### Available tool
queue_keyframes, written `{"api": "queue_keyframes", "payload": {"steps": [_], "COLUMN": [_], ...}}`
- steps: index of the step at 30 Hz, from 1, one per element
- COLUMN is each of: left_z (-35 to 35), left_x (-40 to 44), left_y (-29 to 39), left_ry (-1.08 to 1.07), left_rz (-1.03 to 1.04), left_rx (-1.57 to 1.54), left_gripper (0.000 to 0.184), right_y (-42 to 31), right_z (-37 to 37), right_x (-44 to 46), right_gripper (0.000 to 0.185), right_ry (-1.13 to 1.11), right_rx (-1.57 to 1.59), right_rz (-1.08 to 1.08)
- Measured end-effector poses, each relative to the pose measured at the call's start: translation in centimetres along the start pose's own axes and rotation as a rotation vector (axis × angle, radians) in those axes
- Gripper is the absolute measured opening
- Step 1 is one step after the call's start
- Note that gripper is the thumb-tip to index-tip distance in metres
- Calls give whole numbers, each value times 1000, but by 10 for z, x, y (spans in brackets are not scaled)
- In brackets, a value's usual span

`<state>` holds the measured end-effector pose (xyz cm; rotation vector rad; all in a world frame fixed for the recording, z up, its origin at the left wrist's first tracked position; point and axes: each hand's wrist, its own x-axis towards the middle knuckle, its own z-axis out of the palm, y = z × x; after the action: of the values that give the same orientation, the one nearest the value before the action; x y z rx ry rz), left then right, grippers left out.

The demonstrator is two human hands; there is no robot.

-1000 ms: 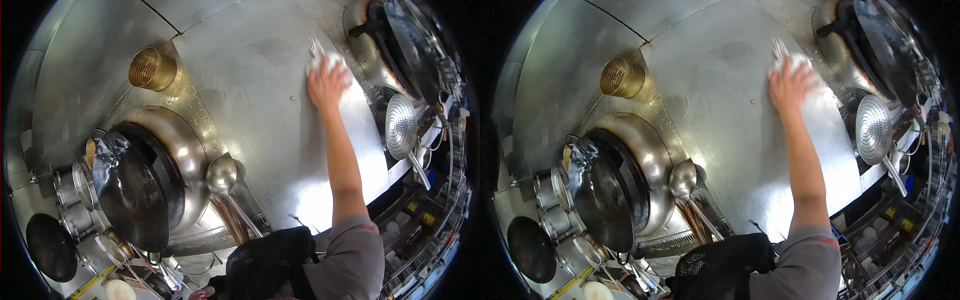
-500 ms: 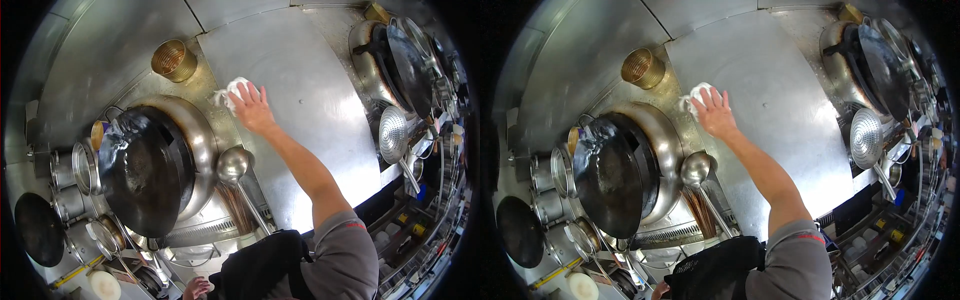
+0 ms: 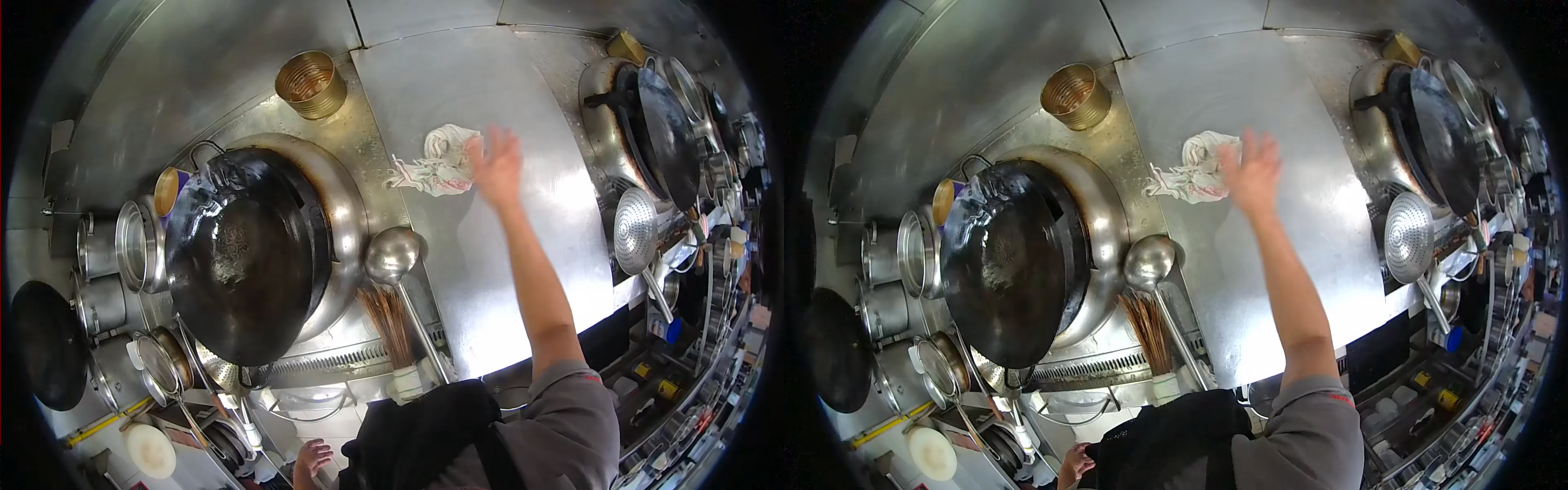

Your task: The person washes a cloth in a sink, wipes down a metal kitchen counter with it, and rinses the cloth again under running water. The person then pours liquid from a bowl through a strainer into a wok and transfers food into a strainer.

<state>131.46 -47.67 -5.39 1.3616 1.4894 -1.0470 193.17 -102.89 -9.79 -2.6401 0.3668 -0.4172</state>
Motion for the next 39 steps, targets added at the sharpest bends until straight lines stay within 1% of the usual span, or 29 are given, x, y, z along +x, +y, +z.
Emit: {"api": "queue_keyframes", "payload": {"steps": [2,4,5,6,8,10,11,12,13,14,16,18,19,20,21,23,24,26,28,29,30,32,34,35,36,38,39], "left_z": [-4,5,9,9,8,8,9,12,15,15,17,18,18,18,15,9,10,14,18,15,2,4,6,6,7,7,8], "left_x": [8,0,-5,-13,-18,-14,-18,-25,-31,-34,-29,-22,-20,-16,-12,4,4,0,-1,-5,18,-2,-14,-18,-21,-22,-22], "left_y": [-15,-10,-7,-8,-3,-1,-2,1,3,5,16,27,29,31,30,26,27,33,41,41,14,32,44,47,46,46,46], "left_ry": [-95,-50,-28,-18,35,52,41,31,22,-21,-12,16,44,48,21,-25,-18,0,27,47,44,62,62,61,60,50,41], "left_rz": [51,94,116,182,53,60,78,96,115,159,70,-6,-44,-47,-54,-56,-3,108,-25,-93,-102,-86,-65,-59,-56,-50,-44], "left_rx": [-55,-60,-62,-8,-88,-205,-173,-141,-109,8,32,3,-38,-6,-6,-8,45,153,49,-1,-93,-24,29,45,60,94,110], "left_gripper": [28,30,31,30,28,27,27,27,27,27,26,26,26,27,27,28,28,28,28,28,29,30,32,32,33,34,35], "right_y": [-46,-62,-74,-88,-117,-131,-132,-121,-108,-94,-63,-46,-42,-36,-31,-41,-50,-79,-103,-108,-110,-82,-30,0,12,95,102], "right_z": [37,86,110,131,160,164,167,165,152,132,89,32,28,27,29,56,77,123,172,184,189,195,167,134,84,80,74], "right_x": [-27,9,42,74,129,143,141,129,111,86,25,-31,-42,-49,-54,-15,15,88,152,178,204,252,269,275,270,264,254], "right_gripper": [78,80,79,78,77,76,75,74,75,76,84,92,94,95,96,95,94,86,80,81,81,85,56,56,62,88,89], "right_ry": [-175,-9,18,37,18,-17,-38,0,-27,-49,-89,-177,-174,-171,-171,-149,-140,-123,-120,-154,-186,-114,116,3,-237,-10,7], "right_rx": [-170,-216,-175,-134,-210,-266,-303,-256,-248,-243,-312,-338,-343,-348,-350,-227,-160,-139,-107,-137,-166,-256,-259,-405,-462,-446,-475], "right_rz": [-134,-254,-252,-241,-252,-307,-337,-395,-424,-452,-453,-400,-391,-381,-366,-501,-568,-610,-657,-646,-635,-396,-184,-149,39,282,340]}}
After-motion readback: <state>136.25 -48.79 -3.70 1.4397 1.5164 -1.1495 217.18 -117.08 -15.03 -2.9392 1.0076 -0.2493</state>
